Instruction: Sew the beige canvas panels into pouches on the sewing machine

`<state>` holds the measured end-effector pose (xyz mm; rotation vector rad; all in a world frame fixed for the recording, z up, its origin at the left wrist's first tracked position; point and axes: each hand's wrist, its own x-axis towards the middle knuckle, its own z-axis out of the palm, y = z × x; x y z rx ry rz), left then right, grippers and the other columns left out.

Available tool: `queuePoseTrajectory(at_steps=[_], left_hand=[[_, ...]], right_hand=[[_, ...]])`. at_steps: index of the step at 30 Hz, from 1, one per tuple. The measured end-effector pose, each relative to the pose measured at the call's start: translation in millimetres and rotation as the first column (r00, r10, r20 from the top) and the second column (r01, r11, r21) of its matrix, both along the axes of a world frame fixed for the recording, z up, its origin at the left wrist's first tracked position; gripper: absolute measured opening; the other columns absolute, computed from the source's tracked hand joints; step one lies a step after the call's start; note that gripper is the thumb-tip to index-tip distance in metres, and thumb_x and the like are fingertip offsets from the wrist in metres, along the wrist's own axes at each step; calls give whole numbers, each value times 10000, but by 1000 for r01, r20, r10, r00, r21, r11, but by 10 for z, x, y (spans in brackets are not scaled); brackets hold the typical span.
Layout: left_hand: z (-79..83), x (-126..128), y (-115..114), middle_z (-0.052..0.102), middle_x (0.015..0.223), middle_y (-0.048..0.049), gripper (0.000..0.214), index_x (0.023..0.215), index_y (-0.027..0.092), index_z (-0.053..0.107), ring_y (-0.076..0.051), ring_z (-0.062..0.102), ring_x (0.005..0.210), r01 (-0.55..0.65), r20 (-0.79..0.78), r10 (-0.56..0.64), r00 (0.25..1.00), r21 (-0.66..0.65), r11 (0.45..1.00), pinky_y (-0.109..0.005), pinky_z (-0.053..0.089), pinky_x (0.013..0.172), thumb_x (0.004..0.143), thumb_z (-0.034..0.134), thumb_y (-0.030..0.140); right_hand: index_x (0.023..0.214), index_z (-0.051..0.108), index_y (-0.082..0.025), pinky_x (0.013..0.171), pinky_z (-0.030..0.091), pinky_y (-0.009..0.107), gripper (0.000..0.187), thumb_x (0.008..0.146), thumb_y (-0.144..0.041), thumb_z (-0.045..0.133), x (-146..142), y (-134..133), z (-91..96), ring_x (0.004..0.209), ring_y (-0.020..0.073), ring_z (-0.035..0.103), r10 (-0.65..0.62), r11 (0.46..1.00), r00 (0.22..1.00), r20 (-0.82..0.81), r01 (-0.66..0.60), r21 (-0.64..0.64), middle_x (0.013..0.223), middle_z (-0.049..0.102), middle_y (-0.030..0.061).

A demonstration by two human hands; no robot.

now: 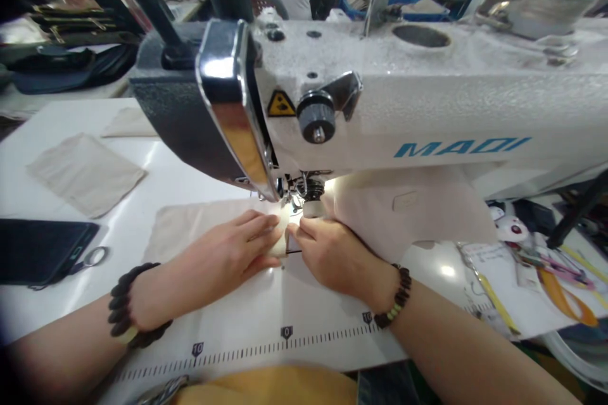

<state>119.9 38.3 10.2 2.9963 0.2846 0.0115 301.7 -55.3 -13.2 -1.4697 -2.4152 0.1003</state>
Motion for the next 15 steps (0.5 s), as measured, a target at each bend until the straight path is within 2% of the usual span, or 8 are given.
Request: queuePoseTrajectory(at_steps=[4,8,15], left_hand=[[13,-25,-112,595,989,-87,162,982,138,573,-215,526,1016,88,11,-88,996,-16,996,-355,466,868,922,447,221],[58,-19,-123,611,996,-79,176,983,142,572,-194,539,1015,123,14,-122,992,-54,991,-333,461,886,915,412,119],[151,-21,-168,611,1112,-94,249,1067,127,562,-179,518,1112,136,-45,-138,989,-41,990,-322,404,988,885,406,60]], right_hand=[[854,599,-124,570,394,284,301,905,-111,302,30,-40,16,652,160,469,41,999,999,29,-42,19,724,525,56],[803,611,-134,524,331,301,304,908,-133,325,58,-79,62,587,152,426,83,997,996,34,-83,-5,693,520,43],[871,630,-140,512,291,310,300,904,-141,332,71,-99,89,577,157,413,127,991,991,31,-125,-44,691,529,37]])
